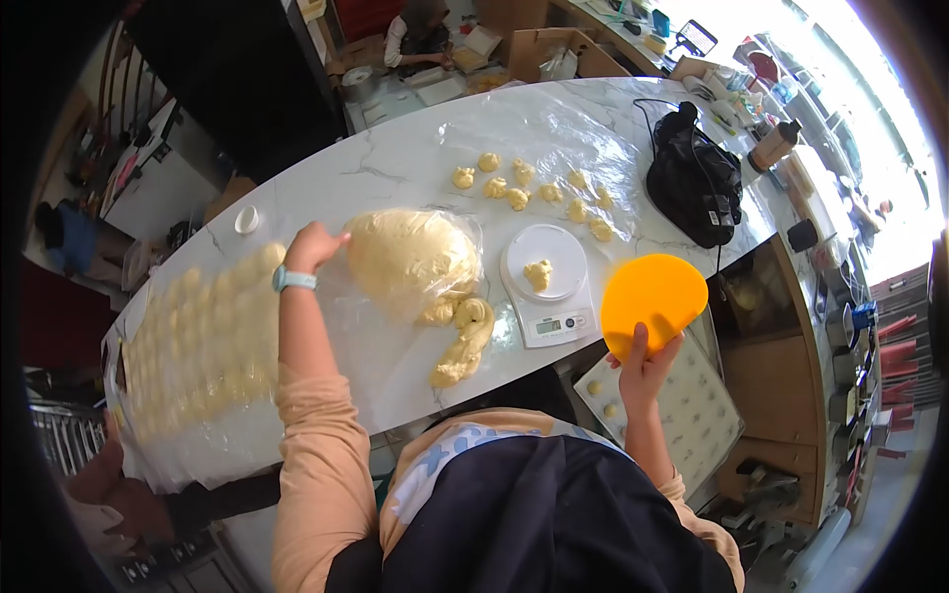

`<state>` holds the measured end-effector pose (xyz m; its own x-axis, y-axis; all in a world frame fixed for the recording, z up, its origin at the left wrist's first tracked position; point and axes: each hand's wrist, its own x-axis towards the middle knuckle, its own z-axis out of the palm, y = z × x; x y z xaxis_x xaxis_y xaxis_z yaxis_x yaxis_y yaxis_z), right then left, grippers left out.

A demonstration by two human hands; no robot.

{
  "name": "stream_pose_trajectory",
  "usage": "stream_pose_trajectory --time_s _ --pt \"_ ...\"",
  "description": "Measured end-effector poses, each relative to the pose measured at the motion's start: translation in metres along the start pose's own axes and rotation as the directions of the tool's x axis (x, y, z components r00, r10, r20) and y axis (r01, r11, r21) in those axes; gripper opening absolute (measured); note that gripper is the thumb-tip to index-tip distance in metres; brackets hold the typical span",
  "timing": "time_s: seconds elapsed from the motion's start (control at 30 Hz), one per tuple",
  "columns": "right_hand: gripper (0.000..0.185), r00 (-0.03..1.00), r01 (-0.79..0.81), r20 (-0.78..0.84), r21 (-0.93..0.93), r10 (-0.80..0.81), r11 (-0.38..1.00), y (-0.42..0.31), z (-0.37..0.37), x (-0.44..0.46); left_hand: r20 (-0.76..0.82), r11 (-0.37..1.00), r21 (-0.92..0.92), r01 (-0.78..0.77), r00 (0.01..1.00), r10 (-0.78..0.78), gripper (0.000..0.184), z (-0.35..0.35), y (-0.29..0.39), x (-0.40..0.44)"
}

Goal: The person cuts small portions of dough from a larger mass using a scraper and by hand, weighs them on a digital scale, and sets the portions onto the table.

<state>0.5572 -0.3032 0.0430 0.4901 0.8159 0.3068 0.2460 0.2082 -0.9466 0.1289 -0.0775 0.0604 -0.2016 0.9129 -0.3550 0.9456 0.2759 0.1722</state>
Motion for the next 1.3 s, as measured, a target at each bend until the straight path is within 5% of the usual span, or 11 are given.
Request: stream_pose_trajectory --time_s 0.2,0.3,0.4,0.53,0.63,0.73,0.8,0.9,1.13,1.23,1.3 --pt "0.024 0.998 -0.042 -0.037 -0.026 0.041 0.999 0.008 -0.004 0.004 -0.068 0.867 -0.497 0.021 0.996 -0.063 0.028 0.039 -0.036 0.025" --pt "0.024 0.999 -0.005 -0.039 -0.03 0.004 1.0 0.007 0.0 0.012 0.186 0.84 -0.506 0.193 0.976 -0.112 0.025 0.038 -0.047 0.023" --pt "0.024 0.999 -0.018 -0.034 -0.029 0.017 0.999 0.007 0.005 0.016 0.188 0.857 -0.477 0.194 0.975 -0.116 0.023 0.024 -0.049 0.009" --pt "0.023 0.999 -0.031 -0.01 -0.026 0.031 0.999 0.012 0.014 0.022 -0.114 0.803 -0.594 -0.042 0.993 -0.032 0.017 0.055 -0.043 0.016" --pt "0.025 0.998 0.03 -0.062 0.018 -0.029 0.999 0.006 0.025 0.026 0.1 0.803 -0.595 0.03 0.994 0.037 0.019 0.065 -0.047 0.014" --pt "0.025 0.998 0.023 -0.059 0.016 -0.022 1.0 0.008 0.026 0.027 0.028 0.766 -0.643 0.028 1.0 -0.014 0.02 0.073 -0.05 0.007" --pt "0.025 0.998 0.026 -0.049 -0.006 -0.026 1.0 0.013 0.026 0.028 -0.222 0.816 -0.571 -0.09 0.974 -0.049 0.018 0.057 -0.032 -0.009" --pt "0.025 0.999 0.01 -0.041 -0.019 -0.011 1.0 0.013 0.03 0.028 -0.568 0.869 -0.336 -0.363 0.814 0.12 0.015 0.025 -0.009 -0.023" --pt "0.026 1.0 -0.016 -0.018 -0.05 0.015 0.999 0.009 0.03 0.028 -0.91 0.577 0.215 -0.788 0.054 0.412 0.008 -0.032 0.079 -0.029" --pt "0.025 1.0 -0.007 -0.021 -0.057 0.006 0.998 0.01 0.026 0.027 -0.867 0.628 0.074 -0.775 0.261 0.425 0.011 -0.014 0.071 0.036" --pt "0.025 1.0 -0.002 -0.02 -0.067 0.001 0.998 0.014 0.023 0.025 -0.7 0.704 -0.139 -0.697 0.572 0.428 0.018 0.019 0.052 0.084"
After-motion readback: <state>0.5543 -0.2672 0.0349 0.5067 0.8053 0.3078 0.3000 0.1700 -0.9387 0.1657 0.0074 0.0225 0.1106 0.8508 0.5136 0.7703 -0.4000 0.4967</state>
